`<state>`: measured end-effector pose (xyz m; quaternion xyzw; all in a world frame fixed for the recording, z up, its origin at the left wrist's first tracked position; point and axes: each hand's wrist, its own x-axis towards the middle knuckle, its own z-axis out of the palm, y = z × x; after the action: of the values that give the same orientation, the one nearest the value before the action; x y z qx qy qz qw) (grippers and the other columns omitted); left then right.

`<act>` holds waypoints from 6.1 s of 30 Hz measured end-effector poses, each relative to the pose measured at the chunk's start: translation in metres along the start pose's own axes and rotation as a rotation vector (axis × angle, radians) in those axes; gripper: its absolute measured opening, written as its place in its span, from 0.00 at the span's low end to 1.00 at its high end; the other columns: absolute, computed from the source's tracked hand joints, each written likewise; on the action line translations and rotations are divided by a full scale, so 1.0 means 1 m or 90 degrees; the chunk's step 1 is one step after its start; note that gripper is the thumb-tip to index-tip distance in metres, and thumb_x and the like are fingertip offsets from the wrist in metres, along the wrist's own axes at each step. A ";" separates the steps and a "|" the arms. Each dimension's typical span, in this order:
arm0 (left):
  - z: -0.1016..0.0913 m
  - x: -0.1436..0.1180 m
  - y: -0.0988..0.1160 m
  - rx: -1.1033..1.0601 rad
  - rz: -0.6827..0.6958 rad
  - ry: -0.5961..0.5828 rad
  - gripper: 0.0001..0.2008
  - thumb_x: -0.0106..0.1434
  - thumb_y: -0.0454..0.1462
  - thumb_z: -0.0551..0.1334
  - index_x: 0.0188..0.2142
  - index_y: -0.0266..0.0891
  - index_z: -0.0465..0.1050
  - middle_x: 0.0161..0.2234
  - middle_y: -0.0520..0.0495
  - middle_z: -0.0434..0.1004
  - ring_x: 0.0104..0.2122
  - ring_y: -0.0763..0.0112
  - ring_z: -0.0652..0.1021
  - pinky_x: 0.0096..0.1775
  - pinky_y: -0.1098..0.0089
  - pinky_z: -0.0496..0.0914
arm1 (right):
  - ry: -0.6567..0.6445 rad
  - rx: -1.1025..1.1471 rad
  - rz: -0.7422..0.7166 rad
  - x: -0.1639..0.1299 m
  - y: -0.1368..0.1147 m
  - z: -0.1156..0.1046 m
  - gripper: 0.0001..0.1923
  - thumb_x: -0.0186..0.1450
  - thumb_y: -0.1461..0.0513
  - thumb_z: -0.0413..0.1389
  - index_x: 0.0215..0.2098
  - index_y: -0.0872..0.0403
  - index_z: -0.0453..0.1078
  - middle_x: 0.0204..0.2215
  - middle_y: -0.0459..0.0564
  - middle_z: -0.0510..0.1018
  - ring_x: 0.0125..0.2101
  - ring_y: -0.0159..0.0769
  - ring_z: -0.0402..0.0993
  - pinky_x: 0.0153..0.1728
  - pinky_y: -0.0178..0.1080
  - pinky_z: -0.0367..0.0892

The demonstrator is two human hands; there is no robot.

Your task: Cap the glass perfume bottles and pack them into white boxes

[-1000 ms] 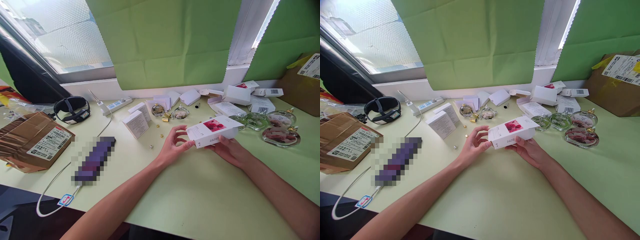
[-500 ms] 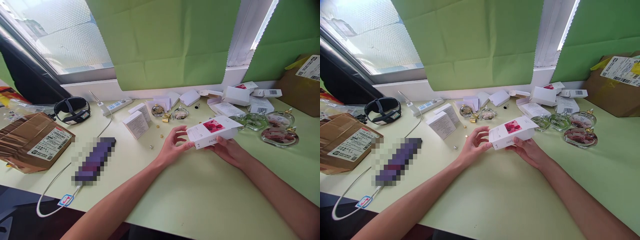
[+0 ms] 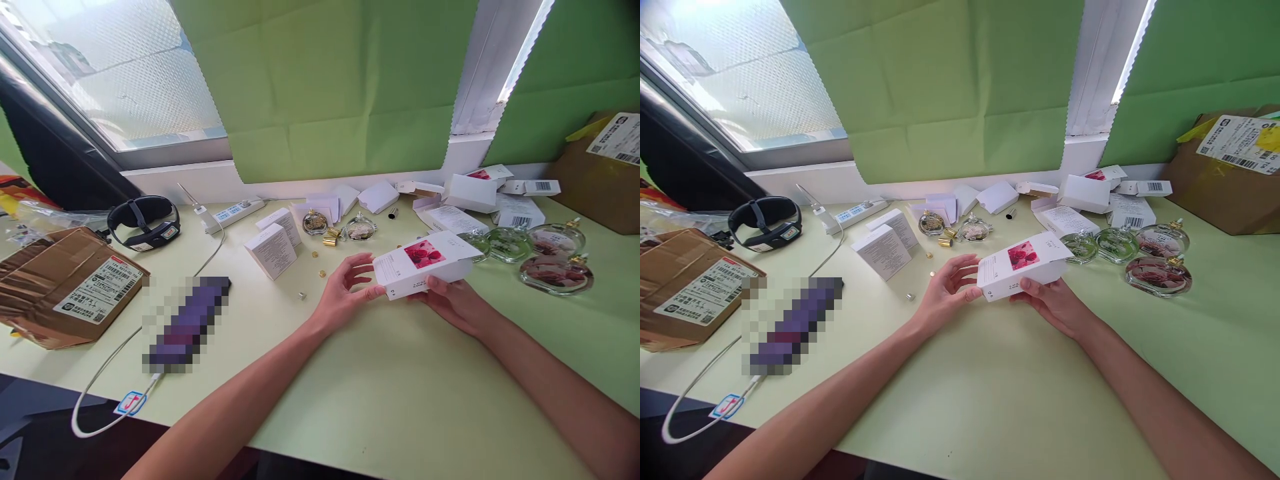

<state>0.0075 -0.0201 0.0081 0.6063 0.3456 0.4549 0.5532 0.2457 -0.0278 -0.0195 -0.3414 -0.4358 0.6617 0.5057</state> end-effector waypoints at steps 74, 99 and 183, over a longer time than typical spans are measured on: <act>0.005 -0.009 0.004 0.407 0.121 0.022 0.33 0.64 0.46 0.65 0.65 0.51 0.55 0.65 0.42 0.50 0.66 0.55 0.58 0.65 0.53 0.60 | -0.006 -0.266 0.045 -0.006 -0.014 0.031 0.35 0.67 0.46 0.57 0.66 0.51 0.58 0.34 0.48 0.76 0.23 0.32 0.68 0.20 0.36 0.64; 0.011 -0.014 0.009 0.698 0.225 0.005 0.27 0.62 0.40 0.66 0.59 0.48 0.63 0.58 0.43 0.66 0.59 0.55 0.66 0.61 0.51 0.59 | 0.219 -0.400 -0.153 0.003 -0.011 0.011 0.16 0.66 0.48 0.56 0.45 0.49 0.68 0.31 0.42 0.63 0.25 0.30 0.64 0.25 0.35 0.57; 0.022 -0.010 0.021 0.176 0.146 0.150 0.39 0.66 0.43 0.65 0.69 0.57 0.44 0.56 0.46 0.77 0.51 0.64 0.80 0.54 0.55 0.75 | -0.013 -0.209 -0.159 -0.016 -0.025 0.041 0.27 0.70 0.53 0.56 0.65 0.42 0.56 0.63 0.50 0.70 0.62 0.44 0.66 0.59 0.48 0.66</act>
<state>0.0224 -0.0401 0.0274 0.6546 0.3955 0.5307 0.3653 0.2230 -0.0503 0.0195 -0.3560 -0.5814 0.5177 0.5170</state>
